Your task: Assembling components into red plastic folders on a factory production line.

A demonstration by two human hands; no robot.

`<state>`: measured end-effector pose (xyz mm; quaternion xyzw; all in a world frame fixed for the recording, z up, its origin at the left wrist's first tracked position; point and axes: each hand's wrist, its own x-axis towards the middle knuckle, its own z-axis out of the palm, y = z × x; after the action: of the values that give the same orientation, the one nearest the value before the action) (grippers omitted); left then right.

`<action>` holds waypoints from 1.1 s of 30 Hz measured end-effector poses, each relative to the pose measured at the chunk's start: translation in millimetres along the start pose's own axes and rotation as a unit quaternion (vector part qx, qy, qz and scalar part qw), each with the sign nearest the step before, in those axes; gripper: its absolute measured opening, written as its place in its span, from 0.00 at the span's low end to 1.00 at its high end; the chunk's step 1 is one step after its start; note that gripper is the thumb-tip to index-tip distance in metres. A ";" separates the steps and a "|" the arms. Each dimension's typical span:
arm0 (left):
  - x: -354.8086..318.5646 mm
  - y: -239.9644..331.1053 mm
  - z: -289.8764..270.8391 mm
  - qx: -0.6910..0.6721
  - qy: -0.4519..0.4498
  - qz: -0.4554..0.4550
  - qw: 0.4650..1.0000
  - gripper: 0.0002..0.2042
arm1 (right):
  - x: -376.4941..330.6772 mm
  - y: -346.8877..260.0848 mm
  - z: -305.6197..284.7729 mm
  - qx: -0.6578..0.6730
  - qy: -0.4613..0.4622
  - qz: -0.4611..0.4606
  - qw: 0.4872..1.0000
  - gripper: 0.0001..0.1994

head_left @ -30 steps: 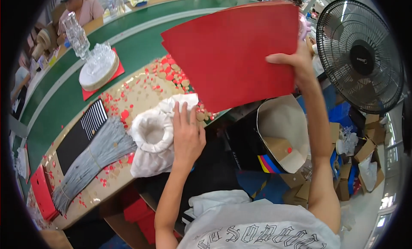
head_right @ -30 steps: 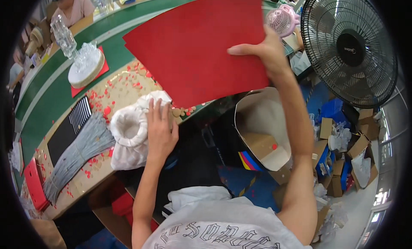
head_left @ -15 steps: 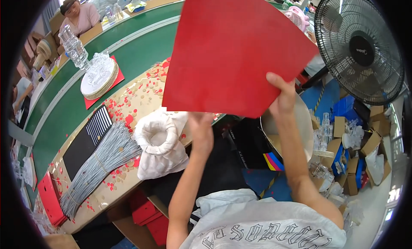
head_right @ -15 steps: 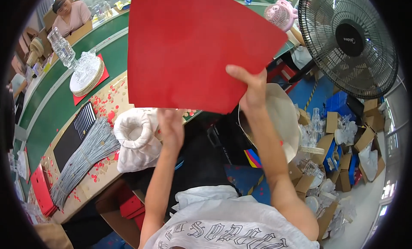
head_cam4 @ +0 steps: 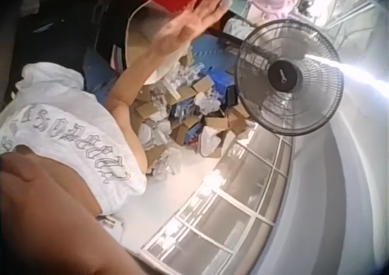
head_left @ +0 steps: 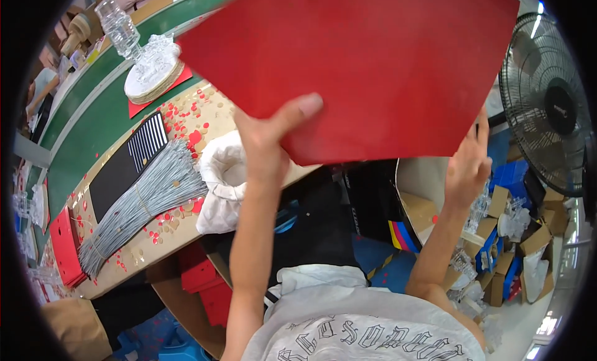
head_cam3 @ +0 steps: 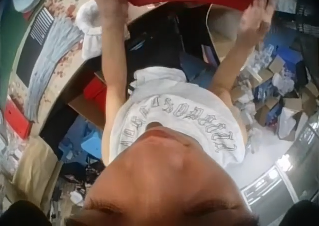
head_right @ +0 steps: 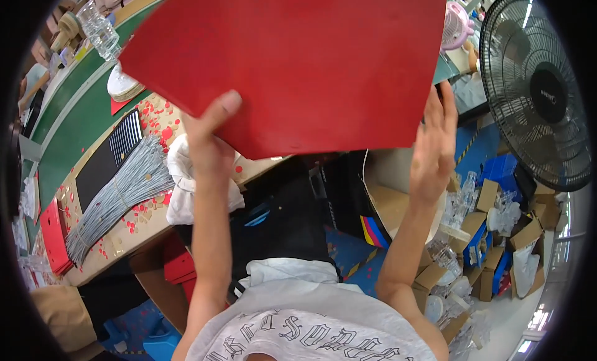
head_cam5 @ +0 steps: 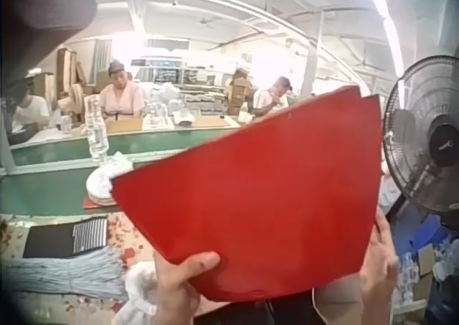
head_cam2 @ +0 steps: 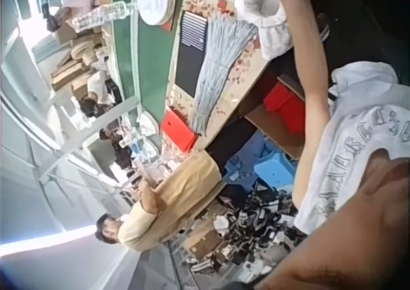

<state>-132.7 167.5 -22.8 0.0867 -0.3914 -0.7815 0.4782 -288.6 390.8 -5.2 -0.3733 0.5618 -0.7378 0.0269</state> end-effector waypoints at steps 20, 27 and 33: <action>185.5 -57.0 -15.3 0.592 -0.276 -0.374 0.659 0.37 | -86.9 105.8 82.1 0.090 -0.097 0.447 0.885 0.33; 199.7 -79.3 -46.4 0.593 -0.355 -0.261 0.674 0.35 | -93.5 120.0 87.8 -0.155 -0.192 0.401 0.882 0.39; 110.7 -22.9 -1.2 0.517 -0.320 -0.120 0.785 0.23 | -74.5 81.4 46.5 -0.230 -0.302 0.397 0.836 0.28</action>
<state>-206.1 82.0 -13.1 0.1123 -0.8538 -0.4959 0.1118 -238.9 357.5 -108.9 -0.3176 0.7791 -0.3641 0.3994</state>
